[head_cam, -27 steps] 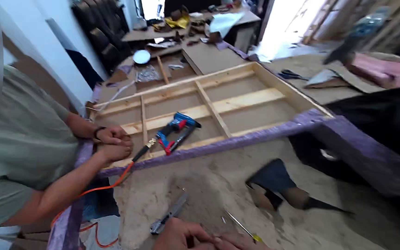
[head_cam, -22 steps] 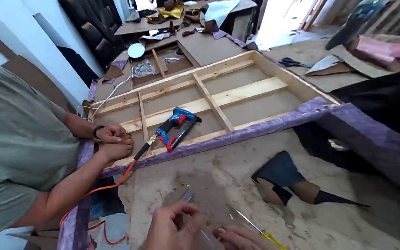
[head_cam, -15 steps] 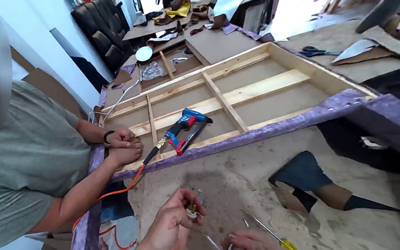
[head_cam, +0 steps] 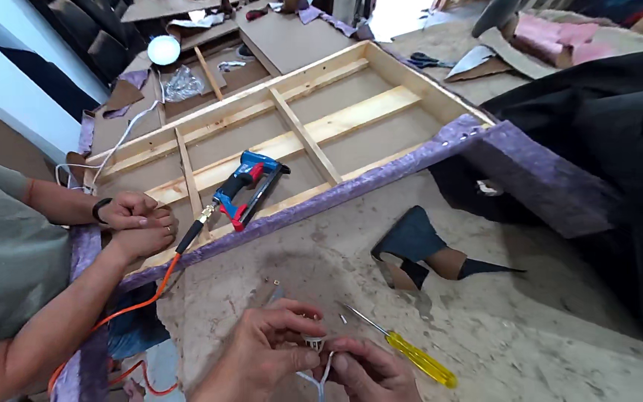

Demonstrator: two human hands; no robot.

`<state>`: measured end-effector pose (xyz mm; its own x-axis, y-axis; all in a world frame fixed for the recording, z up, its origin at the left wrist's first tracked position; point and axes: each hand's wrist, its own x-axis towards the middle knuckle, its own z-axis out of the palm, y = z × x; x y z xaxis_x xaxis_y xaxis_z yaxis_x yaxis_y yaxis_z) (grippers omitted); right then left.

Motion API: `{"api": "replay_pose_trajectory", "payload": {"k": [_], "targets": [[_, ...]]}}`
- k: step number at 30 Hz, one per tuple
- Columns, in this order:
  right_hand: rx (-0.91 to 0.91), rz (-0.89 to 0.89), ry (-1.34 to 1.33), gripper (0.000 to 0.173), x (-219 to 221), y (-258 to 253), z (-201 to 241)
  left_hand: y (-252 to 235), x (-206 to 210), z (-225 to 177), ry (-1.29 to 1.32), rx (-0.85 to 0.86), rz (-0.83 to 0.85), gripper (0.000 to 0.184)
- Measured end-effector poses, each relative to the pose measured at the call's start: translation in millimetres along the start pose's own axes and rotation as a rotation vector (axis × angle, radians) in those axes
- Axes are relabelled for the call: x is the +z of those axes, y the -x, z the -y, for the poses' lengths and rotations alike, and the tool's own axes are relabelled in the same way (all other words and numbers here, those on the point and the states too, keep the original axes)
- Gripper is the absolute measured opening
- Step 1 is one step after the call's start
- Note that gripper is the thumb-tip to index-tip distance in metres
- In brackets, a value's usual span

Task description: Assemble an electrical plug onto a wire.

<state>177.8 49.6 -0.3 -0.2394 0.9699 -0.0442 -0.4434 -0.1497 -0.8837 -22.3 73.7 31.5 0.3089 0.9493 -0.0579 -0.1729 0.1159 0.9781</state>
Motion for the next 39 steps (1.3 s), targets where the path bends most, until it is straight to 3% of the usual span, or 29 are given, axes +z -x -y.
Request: {"api": "replay_pose_trajectory", "payload": {"k": [3, 9, 13, 22, 26, 30, 39], "targets": [[0.100, -0.029, -0.127, 0.016, 0.4, 1.1, 2.4, 2.7, -1.2, 4.3, -0.086, 0.003, 0.004, 0.027], [0.051, 0.012, -0.151, 0.020, -1.3, -0.6, -10.0, 13.0, 18.5, 6.5, -0.034, 0.059, -0.236, 0.020], [0.091, 0.020, -0.258, 0.019, -2.5, -1.7, -11.2, 19.6, 27.5, 8.1, -0.036, 0.070, -0.273, 0.015], [0.027, 0.073, -0.121, 0.020, -7.3, -0.8, -11.3, 26.5, 32.9, 14.6, 0.053, 0.075, -0.292, 0.020], [-0.010, 0.060, 0.013, 0.020, -8.5, 1.8, -3.3, 26.1, 37.9, 5.5, 0.093, -0.060, -0.300, 0.048], [-0.019, 0.073, 0.080, 0.021, -9.8, 0.4, 6.1, 27.3, 35.3, 9.8, 0.168, -0.051, -0.280, 0.036], [0.031, 0.068, 0.110, 0.021, -5.0, 2.7, 18.3, 31.9, 32.8, 12.0, 0.134, 0.043, -0.202, 0.037]]}}
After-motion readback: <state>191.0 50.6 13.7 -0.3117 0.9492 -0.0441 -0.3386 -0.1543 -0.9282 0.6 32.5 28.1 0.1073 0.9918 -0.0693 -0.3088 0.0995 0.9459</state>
